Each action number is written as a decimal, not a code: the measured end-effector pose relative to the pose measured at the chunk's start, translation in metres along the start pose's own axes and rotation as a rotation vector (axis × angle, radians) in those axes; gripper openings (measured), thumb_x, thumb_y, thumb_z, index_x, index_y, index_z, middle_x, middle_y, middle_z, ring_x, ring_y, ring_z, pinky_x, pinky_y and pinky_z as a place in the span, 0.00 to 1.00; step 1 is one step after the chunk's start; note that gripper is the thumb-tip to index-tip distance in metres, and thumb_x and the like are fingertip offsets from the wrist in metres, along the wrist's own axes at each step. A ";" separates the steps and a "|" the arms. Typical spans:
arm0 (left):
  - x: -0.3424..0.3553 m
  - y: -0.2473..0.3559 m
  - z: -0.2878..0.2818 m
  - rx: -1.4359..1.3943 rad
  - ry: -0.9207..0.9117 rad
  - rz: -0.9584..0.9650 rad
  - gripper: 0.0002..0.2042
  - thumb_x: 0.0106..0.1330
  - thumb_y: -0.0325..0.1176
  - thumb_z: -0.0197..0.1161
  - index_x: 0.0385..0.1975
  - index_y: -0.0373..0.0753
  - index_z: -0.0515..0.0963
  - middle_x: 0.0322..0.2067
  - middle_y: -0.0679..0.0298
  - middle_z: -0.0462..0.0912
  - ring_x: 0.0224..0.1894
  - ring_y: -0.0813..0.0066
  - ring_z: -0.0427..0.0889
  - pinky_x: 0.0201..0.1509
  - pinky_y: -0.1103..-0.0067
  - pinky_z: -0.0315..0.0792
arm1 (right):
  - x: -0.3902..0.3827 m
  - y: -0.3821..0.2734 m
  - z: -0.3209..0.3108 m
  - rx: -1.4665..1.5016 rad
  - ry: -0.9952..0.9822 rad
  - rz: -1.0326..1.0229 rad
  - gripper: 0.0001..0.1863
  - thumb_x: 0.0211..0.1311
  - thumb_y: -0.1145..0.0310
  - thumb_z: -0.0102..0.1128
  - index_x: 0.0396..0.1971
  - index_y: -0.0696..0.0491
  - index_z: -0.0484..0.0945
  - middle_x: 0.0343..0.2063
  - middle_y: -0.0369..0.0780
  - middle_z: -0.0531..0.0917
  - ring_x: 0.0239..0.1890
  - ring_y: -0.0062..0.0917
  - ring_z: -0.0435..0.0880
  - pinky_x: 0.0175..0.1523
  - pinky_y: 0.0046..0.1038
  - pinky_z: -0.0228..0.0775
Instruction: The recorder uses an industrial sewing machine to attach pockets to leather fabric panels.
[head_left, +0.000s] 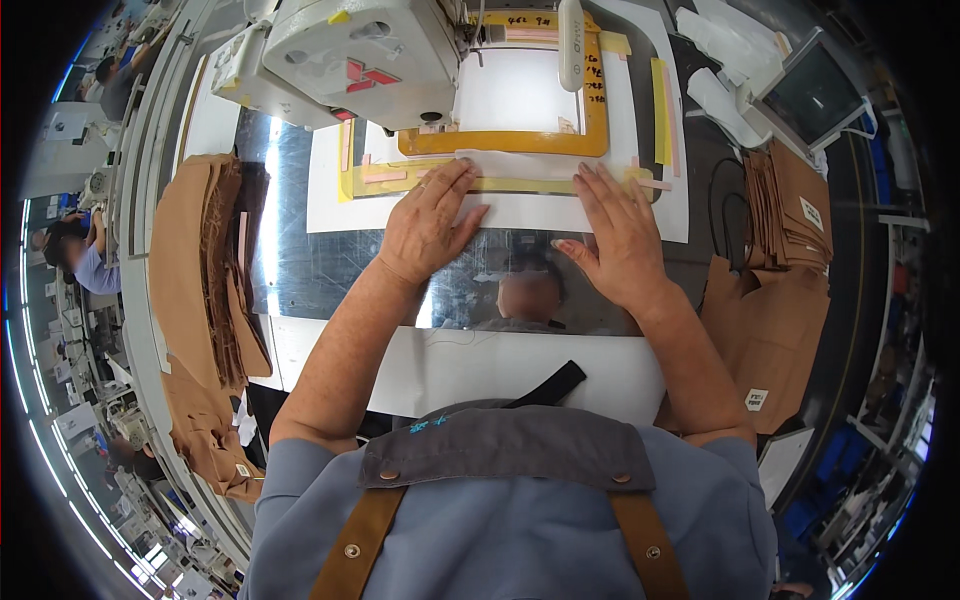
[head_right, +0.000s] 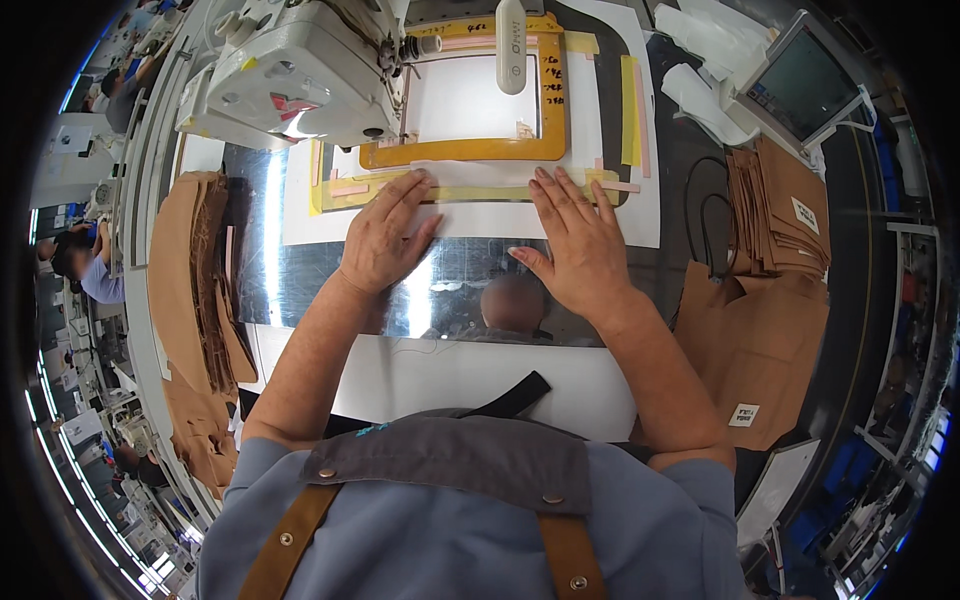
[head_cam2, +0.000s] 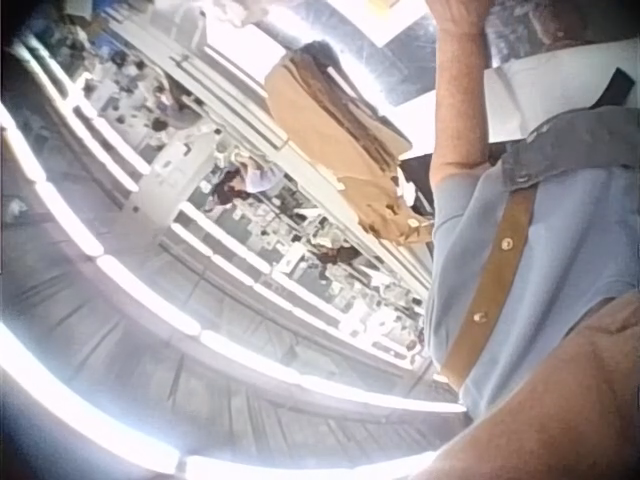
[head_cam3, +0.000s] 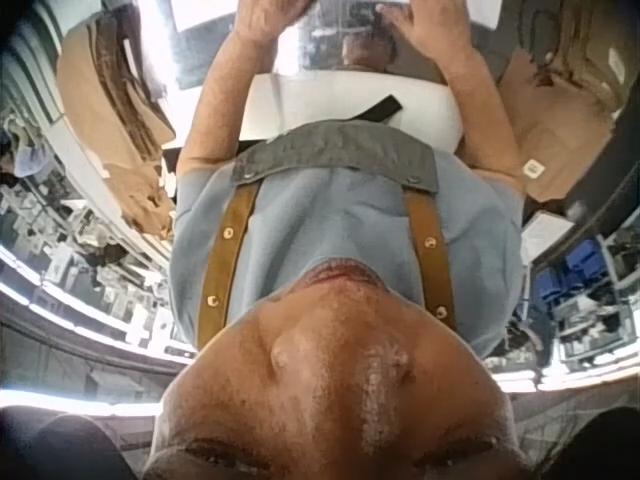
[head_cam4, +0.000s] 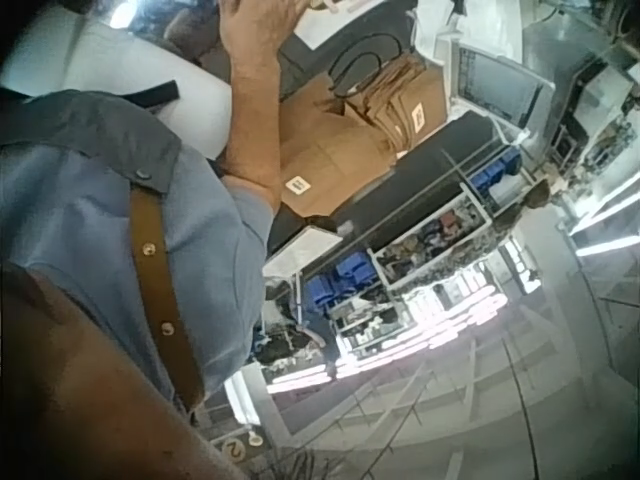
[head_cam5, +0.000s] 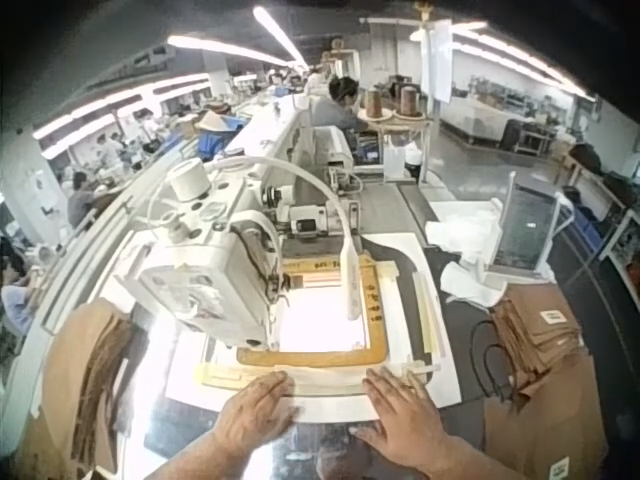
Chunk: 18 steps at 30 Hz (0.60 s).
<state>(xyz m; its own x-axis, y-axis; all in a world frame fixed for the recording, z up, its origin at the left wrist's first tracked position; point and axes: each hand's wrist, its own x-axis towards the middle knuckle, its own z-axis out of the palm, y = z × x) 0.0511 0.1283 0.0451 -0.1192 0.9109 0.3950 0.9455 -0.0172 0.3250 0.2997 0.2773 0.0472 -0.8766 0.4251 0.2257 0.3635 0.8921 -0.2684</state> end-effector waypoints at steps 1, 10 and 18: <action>0.000 -0.001 0.001 -0.003 -0.003 0.003 0.21 0.66 0.32 0.69 0.57 0.33 0.79 0.57 0.53 0.81 0.55 0.53 0.84 0.61 0.68 0.79 | 0.003 0.000 0.002 0.008 -0.009 0.015 0.42 0.68 0.41 0.58 0.71 0.57 0.67 0.71 0.45 0.71 0.76 0.35 0.64 0.81 0.49 0.44; -0.008 -0.009 -0.001 0.069 -0.071 -0.048 0.35 0.68 0.54 0.65 0.63 0.28 0.73 0.61 0.44 0.75 0.67 0.45 0.74 0.74 0.57 0.66 | 0.023 -0.001 0.011 -0.077 -0.093 0.003 0.46 0.70 0.33 0.50 0.74 0.57 0.63 0.71 0.46 0.70 0.77 0.35 0.63 0.82 0.52 0.36; -0.016 0.032 -0.002 0.169 -0.198 0.090 0.31 0.69 0.53 0.64 0.62 0.32 0.75 0.66 0.51 0.73 0.71 0.56 0.71 0.73 0.58 0.65 | 0.029 -0.009 0.014 -0.108 -0.092 0.049 0.48 0.68 0.33 0.53 0.74 0.56 0.63 0.72 0.45 0.69 0.76 0.37 0.63 0.82 0.53 0.36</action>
<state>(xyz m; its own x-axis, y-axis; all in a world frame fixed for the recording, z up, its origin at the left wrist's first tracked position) 0.0829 0.1122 0.0508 0.0138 0.9719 0.2349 0.9887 -0.0483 0.1419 0.2667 0.2796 0.0428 -0.8802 0.4573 0.1271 0.4341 0.8839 -0.1738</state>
